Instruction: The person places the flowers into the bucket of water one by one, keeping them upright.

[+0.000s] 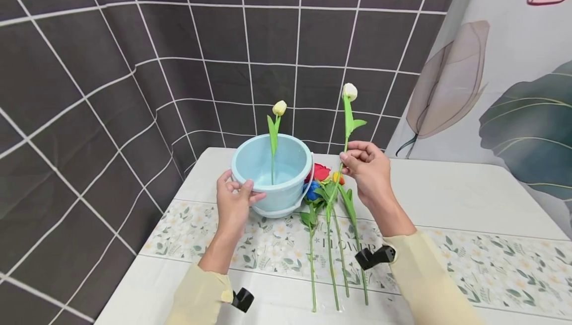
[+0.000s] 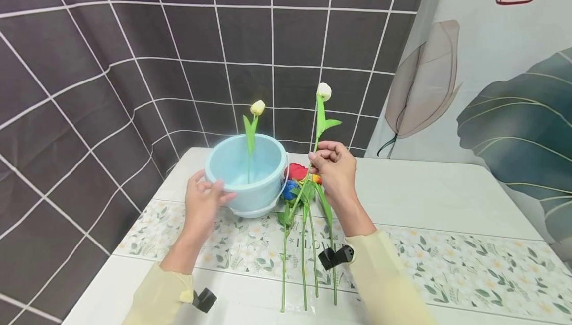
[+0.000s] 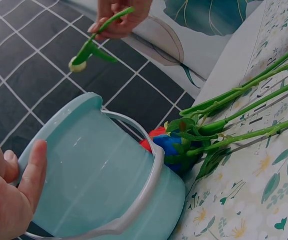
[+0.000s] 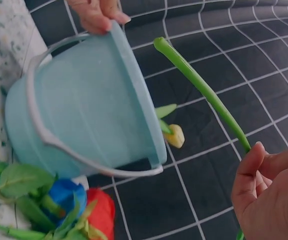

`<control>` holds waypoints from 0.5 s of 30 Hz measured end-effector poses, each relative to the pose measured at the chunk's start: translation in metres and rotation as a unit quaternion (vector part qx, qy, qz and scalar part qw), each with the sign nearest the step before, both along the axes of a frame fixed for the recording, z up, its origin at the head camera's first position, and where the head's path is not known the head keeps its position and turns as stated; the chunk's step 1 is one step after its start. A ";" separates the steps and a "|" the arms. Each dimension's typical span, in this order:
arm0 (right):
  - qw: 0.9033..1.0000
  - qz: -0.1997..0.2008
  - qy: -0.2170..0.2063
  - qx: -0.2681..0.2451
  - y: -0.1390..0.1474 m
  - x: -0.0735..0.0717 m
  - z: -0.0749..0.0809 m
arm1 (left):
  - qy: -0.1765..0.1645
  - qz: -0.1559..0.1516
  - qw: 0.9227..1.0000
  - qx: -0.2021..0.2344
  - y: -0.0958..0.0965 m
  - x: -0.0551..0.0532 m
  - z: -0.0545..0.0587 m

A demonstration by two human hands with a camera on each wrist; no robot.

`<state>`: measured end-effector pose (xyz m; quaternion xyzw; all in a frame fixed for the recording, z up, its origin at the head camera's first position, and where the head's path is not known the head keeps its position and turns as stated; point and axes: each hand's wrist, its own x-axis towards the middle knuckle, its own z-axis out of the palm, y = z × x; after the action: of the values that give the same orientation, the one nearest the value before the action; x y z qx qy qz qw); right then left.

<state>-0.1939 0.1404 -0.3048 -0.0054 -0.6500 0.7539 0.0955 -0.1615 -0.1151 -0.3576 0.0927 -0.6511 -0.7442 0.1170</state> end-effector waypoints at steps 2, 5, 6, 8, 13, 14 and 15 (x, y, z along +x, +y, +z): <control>1.000 0.000 0.004 -0.016 -0.005 -0.004 0.003 | -0.001 0.000 1.000 0.001 0.000 0.000 0.000; 0.999 0.000 0.009 -0.035 -0.013 -0.010 0.007 | 0.000 0.001 1.000 0.004 0.000 0.000 0.000; 0.999 -0.002 0.010 -0.039 -0.016 -0.012 0.009 | 0.000 0.001 1.000 0.004 0.001 0.000 0.000; 0.999 -0.006 0.011 -0.047 -0.021 -0.015 0.012 | 0.001 0.002 1.000 0.008 0.001 0.000 0.000; 0.997 -0.014 0.022 -0.067 -0.033 -0.024 0.019 | 0.003 0.003 1.000 0.013 0.001 -0.001 0.001; 0.997 -0.015 0.025 -0.069 -0.036 -0.026 0.020 | 0.004 0.003 1.000 0.013 0.001 -0.001 0.001; 0.997 -0.016 0.029 -0.072 -0.038 -0.028 0.021 | 0.004 0.003 1.000 0.013 0.001 -0.001 0.001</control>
<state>-0.2220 0.1020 -0.2834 -0.0011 -0.5908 0.7970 0.1256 -0.1625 -0.1145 -0.3569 0.0932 -0.6403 -0.7528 0.1210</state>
